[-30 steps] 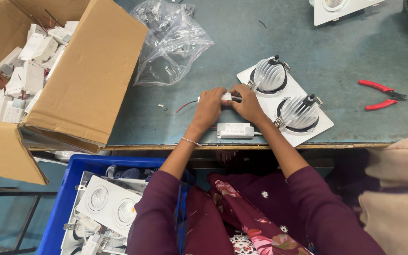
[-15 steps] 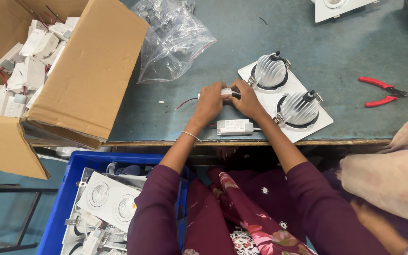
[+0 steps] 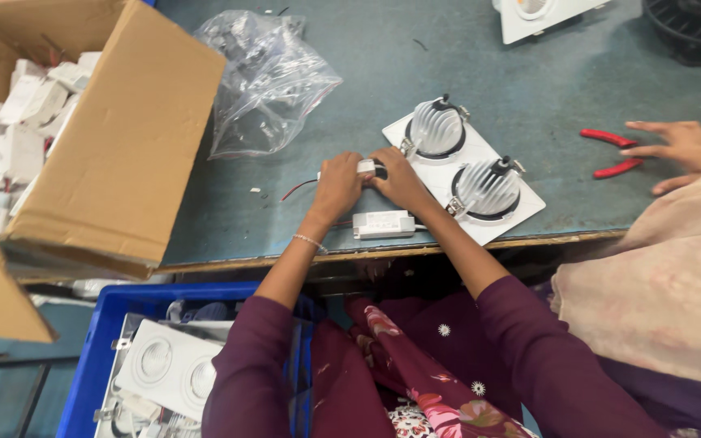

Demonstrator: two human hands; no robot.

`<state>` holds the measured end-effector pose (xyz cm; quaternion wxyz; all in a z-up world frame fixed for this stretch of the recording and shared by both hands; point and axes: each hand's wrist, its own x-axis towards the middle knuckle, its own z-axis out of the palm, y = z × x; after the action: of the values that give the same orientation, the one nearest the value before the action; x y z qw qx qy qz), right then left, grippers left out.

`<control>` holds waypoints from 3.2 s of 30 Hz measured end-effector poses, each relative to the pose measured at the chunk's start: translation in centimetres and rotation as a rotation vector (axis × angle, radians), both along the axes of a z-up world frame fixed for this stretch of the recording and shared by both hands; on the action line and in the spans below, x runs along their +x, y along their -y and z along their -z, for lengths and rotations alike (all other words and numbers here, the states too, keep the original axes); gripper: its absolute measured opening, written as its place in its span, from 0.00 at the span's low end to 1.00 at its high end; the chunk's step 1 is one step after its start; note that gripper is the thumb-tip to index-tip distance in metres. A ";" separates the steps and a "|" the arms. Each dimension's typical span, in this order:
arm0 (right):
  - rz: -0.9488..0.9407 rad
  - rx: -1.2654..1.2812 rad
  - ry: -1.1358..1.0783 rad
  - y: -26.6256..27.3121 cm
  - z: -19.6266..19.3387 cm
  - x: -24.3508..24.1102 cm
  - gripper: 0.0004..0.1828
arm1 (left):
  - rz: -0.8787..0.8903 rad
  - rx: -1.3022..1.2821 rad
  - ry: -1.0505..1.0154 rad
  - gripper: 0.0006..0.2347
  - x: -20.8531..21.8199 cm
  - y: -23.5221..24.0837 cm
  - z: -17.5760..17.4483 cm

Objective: The person connects electrical wires from LED drivers to double-lamp fixtures using pliers and by hand, handling various components from crates and boxes.

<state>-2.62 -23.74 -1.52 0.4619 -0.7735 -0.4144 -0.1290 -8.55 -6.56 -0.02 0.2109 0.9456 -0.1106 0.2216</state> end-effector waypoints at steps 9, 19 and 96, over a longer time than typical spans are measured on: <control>-0.026 -0.001 0.024 0.0 -0.5 0.1 0.18 | 0.019 -0.135 -0.016 0.13 0.1 -0.2 0.1; -0.034 -0.059 -0.003 0.2 -1.1 -0.2 0.19 | -0.076 0.005 -0.022 0.13 -0.1 1.0 0.0; 0.842 0.064 -0.088 24.2 2.4 -2.2 0.04 | 0.378 1.031 0.399 0.33 1.8 7.9 -14.4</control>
<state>-4.83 -47.89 -3.94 0.4098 -0.8654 -0.0377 -0.2860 -6.78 -14.47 14.40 -0.2656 0.8300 -0.4085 0.2716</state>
